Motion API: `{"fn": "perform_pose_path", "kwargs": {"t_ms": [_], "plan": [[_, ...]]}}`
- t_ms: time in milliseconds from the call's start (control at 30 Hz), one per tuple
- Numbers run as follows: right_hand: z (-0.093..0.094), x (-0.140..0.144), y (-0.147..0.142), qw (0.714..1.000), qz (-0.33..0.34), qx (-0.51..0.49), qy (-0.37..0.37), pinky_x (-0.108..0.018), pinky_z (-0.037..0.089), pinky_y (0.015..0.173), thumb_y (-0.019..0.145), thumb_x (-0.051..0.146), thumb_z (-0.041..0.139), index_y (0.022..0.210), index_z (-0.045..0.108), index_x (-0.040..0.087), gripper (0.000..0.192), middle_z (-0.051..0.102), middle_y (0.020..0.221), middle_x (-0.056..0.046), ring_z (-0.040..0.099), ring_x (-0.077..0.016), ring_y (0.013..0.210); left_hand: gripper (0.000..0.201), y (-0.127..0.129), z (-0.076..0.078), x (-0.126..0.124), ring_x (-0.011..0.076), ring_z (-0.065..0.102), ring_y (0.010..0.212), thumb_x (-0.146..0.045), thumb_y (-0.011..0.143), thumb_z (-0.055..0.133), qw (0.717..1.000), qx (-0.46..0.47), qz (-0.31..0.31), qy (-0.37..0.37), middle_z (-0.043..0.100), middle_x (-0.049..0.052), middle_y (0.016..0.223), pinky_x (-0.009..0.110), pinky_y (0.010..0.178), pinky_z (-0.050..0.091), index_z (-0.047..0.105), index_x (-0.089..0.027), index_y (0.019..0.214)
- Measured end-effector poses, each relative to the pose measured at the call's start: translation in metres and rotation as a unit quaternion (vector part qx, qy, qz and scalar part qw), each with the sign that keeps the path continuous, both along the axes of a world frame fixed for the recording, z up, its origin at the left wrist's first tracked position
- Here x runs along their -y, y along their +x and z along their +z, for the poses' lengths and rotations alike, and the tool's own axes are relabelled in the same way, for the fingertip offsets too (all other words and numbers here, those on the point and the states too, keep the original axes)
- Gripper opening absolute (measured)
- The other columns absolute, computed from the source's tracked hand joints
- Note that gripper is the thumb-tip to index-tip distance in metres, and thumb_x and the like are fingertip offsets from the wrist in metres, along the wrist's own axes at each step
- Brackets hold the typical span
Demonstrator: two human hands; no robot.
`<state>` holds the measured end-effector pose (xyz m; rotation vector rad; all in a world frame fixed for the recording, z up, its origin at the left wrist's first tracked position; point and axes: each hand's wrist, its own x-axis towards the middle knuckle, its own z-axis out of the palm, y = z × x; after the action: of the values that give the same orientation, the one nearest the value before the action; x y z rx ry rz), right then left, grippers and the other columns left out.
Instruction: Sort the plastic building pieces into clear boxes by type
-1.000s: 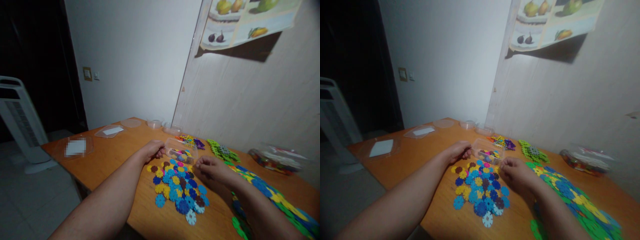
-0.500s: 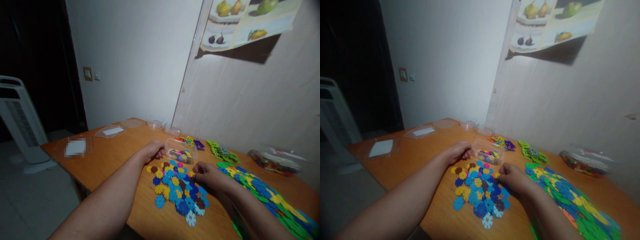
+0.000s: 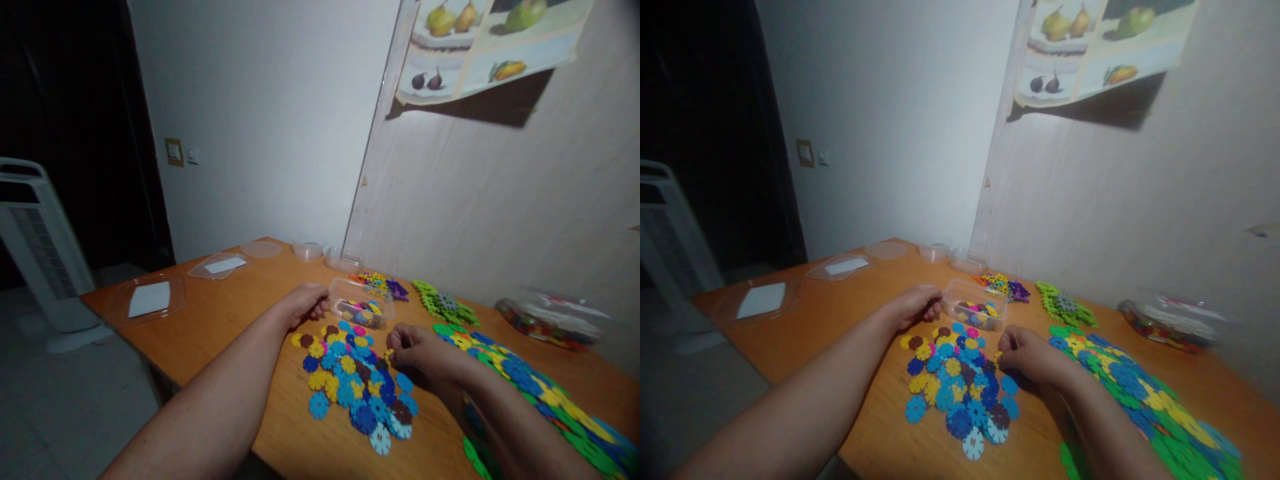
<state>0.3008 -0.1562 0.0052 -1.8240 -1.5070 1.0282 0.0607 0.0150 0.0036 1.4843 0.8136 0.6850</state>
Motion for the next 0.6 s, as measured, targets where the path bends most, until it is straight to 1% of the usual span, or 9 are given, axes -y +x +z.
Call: {"fn": "perform_pose_path", "kwargs": {"t_ms": [100, 167, 233, 267, 333, 400, 500, 533, 600], "plan": [[0.018, 0.007, -0.001, 0.997, 0.03, -0.064, -0.018, -0.018, 0.029, 0.04, 0.065, 0.029, 0.067, 0.069, 0.044, 0.021, 0.024, 0.048, 0.051, 0.007, 0.043, -0.007, 0.042, 0.014, 0.0, 0.0, 0.0, 0.0071, 0.044, 0.04, -0.025, 0.072, 0.052, 1.0, -0.005, 0.006, 0.01, 0.057, 0.002, 0.055, 0.019, 0.039, 0.028, 0.054, -0.015, 0.064], [0.031, 0.011, 0.002, 0.996, 0.042, -0.081, -0.009, -0.018, 0.031, 0.041, 0.065, 0.031, 0.068, 0.07, 0.046, 0.02, 0.025, 0.051, 0.054, 0.006, 0.046, -0.0073, 0.045, 0.012, -0.001, 0.002, -0.001, 0.0065, 0.043, 0.039, -0.023, 0.071, 0.052, 0.999, -0.002, 0.043, 0.005, 0.055, 0.001, 0.053, 0.019, 0.039, 0.027, 0.053, -0.015, 0.062], [0.042, 0.013, 0.006, 0.996, 0.031, -0.082, 0.006, -0.017, 0.032, 0.042, 0.065, 0.033, 0.069, 0.071, 0.048, 0.02, 0.025, 0.053, 0.056, 0.006, 0.048, -0.0071, 0.046, 0.012, -0.002, 0.003, -0.001, 0.0059, 0.04, 0.037, -0.022, 0.071, 0.051, 0.996, 0.001, 0.084, 0.001, 0.053, 0.0, 0.052, 0.019, 0.038, 0.025, 0.05, -0.016, 0.06], [0.045, 0.013, 0.007, 0.996, 0.02, -0.082, 0.013, -0.017, 0.032, 0.041, 0.066, 0.035, 0.07, 0.071, 0.049, 0.02, 0.026, 0.053, 0.055, 0.006, 0.048, -0.007, 0.046, 0.012, -0.003, 0.004, -0.001, 0.006, 0.04, 0.036, -0.022, 0.07, 0.05, 0.996, -0.001, 0.093, 0.003, 0.052, -0.001, 0.051, 0.019, 0.038, 0.025, 0.05, -0.016, 0.06], [0.048, 0.012, 0.009, 0.995, -0.008, -0.094, 0.033, -0.017, 0.034, 0.041, 0.066, 0.037, 0.072, 0.073, 0.05, 0.02, 0.028, 0.053, 0.055, 0.006, 0.048, -0.007, 0.045, 0.012, -0.004, 0.005, 0.0, 0.0065, 0.039, 0.036, -0.021, 0.07, 0.049, 0.997, -0.009, 0.078, 0.015, 0.052, -0.001, 0.05, 0.02, 0.037, 0.024, 0.05, -0.017, 0.059], [0.048, 0.008, 0.005, 0.988, -0.04, -0.13, 0.074, -0.018, 0.038, 0.043, 0.065, 0.039, 0.075, 0.076, 0.052, 0.02, 0.031, 0.055, 0.057, 0.005, 0.051, -0.0076, 0.047, 0.012, -0.003, 0.006, 0.002, 0.0072, 0.04, 0.036, -0.021, 0.07, 0.049, 0.998, -0.018, 0.047, 0.031, 0.052, -0.001, 0.049, 0.02, 0.037, 0.025, 0.05, -0.017, 0.059], [0.047, 0.001, -0.005, 0.963, -0.093, -0.194, 0.161, -0.022, 0.049, 0.055, 0.064, 0.038, 0.078, 0.084, 0.055, 0.02, 0.036, 0.063, 0.071, 0.0, 0.061, -0.0115, 0.06, 0.012, -0.002, 0.006, 0.005, 0.0072, 0.041, 0.037, -0.022, 0.07, 0.05, 0.999, -0.019, 0.025, 0.04, 0.054, 0.0, 0.05, 0.02, 0.038, 0.026, 0.05, -0.016, 0.059], [0.048, -0.001, -0.009, 0.957, -0.105, -0.202, 0.179, -0.024, 0.051, 0.059, 0.065, 0.038, 0.078, 0.087, 0.056, 0.02, 0.036, 0.065, 0.076, -0.002, 0.063, -0.0132, 0.066, 0.012, -0.002, 0.006, 0.005, 0.0071, 0.041, 0.038, -0.022, 0.07, 0.05, 0.999, -0.017, 0.023, 0.039, 0.055, 0.001, 0.051, 0.02, 0.038, 0.027, 0.05, -0.016, 0.06], [0.05, -0.001, -0.011, 0.96, -0.114, -0.181, 0.183, -0.025, 0.051, 0.062, 0.067, 0.039, 0.076, 0.088, 0.056, 0.02, 0.035, 0.066, 0.079, -0.004, 0.064, -0.0145, 0.069, 0.012, -0.002, 0.005, 0.005, 0.0068, 0.042, 0.039, -0.023, 0.07, 0.05, 0.999, -0.014, 0.022, 0.036, 0.056, 0.001, 0.053, 0.02, 0.039, 0.028, 0.051, -0.016, 0.06]]}}
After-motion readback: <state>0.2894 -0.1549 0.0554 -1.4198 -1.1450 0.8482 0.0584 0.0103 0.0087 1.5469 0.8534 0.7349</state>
